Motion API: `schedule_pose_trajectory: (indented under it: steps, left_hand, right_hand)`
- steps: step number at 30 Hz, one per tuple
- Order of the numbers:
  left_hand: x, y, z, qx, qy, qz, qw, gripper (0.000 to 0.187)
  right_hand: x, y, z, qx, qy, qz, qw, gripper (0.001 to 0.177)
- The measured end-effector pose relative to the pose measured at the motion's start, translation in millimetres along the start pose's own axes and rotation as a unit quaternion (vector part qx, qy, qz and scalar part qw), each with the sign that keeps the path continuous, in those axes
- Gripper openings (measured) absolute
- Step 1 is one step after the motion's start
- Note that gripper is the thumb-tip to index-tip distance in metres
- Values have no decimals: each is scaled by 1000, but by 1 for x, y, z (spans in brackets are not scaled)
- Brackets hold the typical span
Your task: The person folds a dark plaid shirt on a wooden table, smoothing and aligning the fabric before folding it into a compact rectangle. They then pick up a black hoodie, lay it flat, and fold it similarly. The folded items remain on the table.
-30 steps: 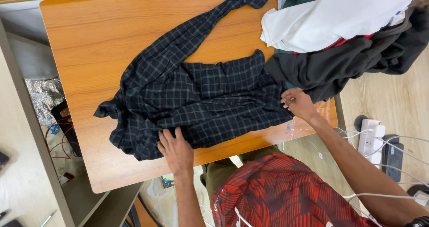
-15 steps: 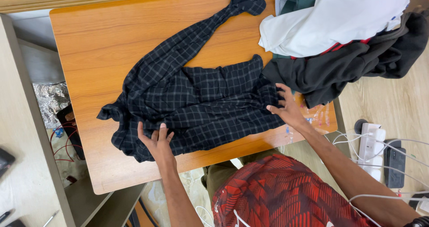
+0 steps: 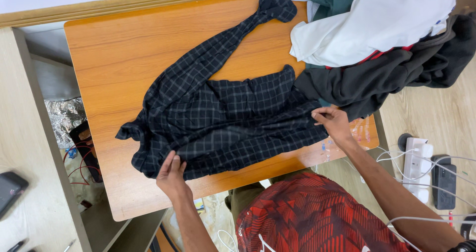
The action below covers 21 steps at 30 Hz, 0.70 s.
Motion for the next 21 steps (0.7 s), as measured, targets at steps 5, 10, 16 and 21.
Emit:
schedule_pose_trajectory:
  steps: [5,10,16,21]
  left_hand:
    - [5,-23,15,-356,58,42,932,26]
    - [-5,-25,50,-447,139,87,879,31]
    - [-46,-4,53,-527,195,37,826,59]
    - [-76,0,59,-549,205,42,809,65]
  right_hand:
    - [9,7,-2,285,-46,12,957,40]
    - [32,10,-36,388,-108,148,903,45]
    - [60,64,-77,380,-265,51,885,49]
    - [58,101,-72,421,-238,-24,875,75]
Point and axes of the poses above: each hand's wrist, its own x-axis away from the middle knuckle, its own y-axis out of the palm, z = x × y, the point moved 8 cm from there along -x, towards the middle knuckle, and after that the axes turned 4 degrees about y, right-handed, at the moved point
